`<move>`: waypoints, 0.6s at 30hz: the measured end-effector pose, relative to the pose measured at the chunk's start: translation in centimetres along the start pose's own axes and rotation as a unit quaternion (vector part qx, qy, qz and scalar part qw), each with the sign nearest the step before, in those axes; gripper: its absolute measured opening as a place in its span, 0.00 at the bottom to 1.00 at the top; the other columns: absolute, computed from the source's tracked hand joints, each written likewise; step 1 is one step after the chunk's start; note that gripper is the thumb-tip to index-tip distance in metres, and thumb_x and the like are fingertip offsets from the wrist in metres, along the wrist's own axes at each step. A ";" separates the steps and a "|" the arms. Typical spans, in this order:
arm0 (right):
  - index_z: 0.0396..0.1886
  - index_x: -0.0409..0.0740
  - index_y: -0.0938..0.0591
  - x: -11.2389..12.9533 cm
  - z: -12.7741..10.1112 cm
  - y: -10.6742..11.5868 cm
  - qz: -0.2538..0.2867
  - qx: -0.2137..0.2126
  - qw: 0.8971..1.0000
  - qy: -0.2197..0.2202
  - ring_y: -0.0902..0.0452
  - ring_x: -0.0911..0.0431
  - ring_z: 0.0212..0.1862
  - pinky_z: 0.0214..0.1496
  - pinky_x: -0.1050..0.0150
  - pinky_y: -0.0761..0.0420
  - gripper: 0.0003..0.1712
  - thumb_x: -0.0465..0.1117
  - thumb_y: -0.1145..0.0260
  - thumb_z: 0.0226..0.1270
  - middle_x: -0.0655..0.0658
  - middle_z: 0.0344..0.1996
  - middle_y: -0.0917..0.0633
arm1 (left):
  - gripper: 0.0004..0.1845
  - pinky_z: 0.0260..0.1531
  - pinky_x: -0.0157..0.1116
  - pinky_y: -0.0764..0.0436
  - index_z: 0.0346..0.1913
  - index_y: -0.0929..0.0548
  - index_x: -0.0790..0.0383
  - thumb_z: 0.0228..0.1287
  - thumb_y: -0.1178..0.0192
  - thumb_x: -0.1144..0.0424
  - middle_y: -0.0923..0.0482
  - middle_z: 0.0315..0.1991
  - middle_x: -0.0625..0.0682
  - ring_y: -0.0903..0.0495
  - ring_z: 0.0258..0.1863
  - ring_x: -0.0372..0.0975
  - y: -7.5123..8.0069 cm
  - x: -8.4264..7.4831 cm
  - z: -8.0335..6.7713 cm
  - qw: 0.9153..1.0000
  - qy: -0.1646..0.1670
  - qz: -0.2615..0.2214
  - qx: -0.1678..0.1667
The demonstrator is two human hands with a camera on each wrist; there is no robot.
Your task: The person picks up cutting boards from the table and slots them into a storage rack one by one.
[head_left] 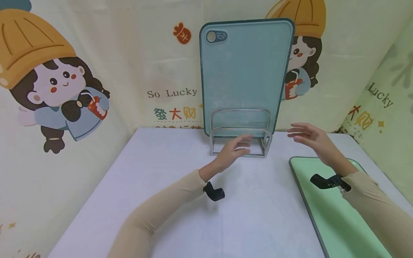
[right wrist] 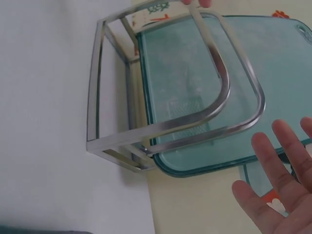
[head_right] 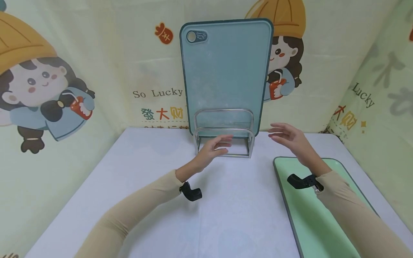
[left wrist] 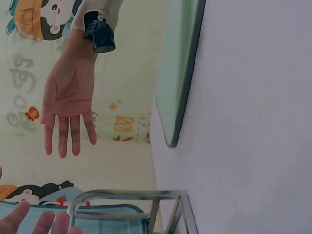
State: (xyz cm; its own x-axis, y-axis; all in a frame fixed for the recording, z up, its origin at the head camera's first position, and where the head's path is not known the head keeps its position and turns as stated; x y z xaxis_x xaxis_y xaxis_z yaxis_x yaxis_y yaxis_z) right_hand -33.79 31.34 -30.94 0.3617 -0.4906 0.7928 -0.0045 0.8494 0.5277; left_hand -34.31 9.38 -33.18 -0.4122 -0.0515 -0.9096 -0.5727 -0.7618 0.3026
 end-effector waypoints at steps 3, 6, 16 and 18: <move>0.66 0.47 0.33 -0.3 -0.6 0.4 -0.004 -0.002 1.000 -0.003 0.25 0.76 0.49 0.47 0.84 0.26 0.25 0.38 0.43 0.70 0.67 0.49 0.22 | 0.26 0.58 0.37 0.25 0.69 0.38 0.63 0.69 0.50 0.68 0.35 0.65 0.60 0.31 0.63 0.51 -1.0 0.5 0.1 1.000 0.021 -0.012 0.009; 0.66 0.46 0.33 -0.6 -1.1 0.9 0.003 -0.003 1.000 0.001 0.24 0.75 0.49 0.47 0.83 0.25 0.25 0.35 0.44 0.70 0.65 0.50 0.21 | 0.26 0.60 0.38 0.26 0.69 0.38 0.63 0.69 0.51 0.67 0.35 0.65 0.61 0.30 0.63 0.51 -2.0 0.9 0.3 0.999 0.043 -0.025 0.017; 0.67 0.43 0.35 -2.2 -3.0 2.9 0.021 0.013 1.000 0.011 0.21 0.73 0.49 0.46 0.79 0.22 0.26 0.29 0.48 0.70 0.64 0.50 0.21 | 0.26 0.60 0.34 0.28 0.68 0.36 0.59 0.68 0.49 0.65 0.33 0.64 0.60 0.29 0.62 0.49 -4.7 2.3 1.1 0.994 0.090 -0.055 0.025; 0.67 0.42 0.36 -2.5 -3.4 3.5 0.034 0.017 0.999 0.015 0.21 0.72 0.49 0.45 0.79 0.21 0.26 0.28 0.50 0.70 0.65 0.50 0.21 | 0.26 0.59 0.32 0.28 0.68 0.36 0.59 0.68 0.49 0.65 0.34 0.64 0.60 0.29 0.62 0.49 -5.1 2.6 1.3 0.994 0.089 -0.064 0.025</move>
State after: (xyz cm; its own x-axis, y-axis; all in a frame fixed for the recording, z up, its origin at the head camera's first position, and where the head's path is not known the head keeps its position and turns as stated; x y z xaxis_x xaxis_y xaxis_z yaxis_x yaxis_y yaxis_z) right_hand -31.53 36.14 -32.11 0.3870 -0.4257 0.8180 -0.0620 0.8730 0.4837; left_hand -33.42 13.96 -36.67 -0.2042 -0.0740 -0.9761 -0.6492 -0.7361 0.1916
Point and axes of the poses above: each hand's wrist, its own z-axis towards the middle knuckle, its own y-axis out of the back of the hand, x = y × z, the point moved 10 cm from there along z, towards the middle knuckle
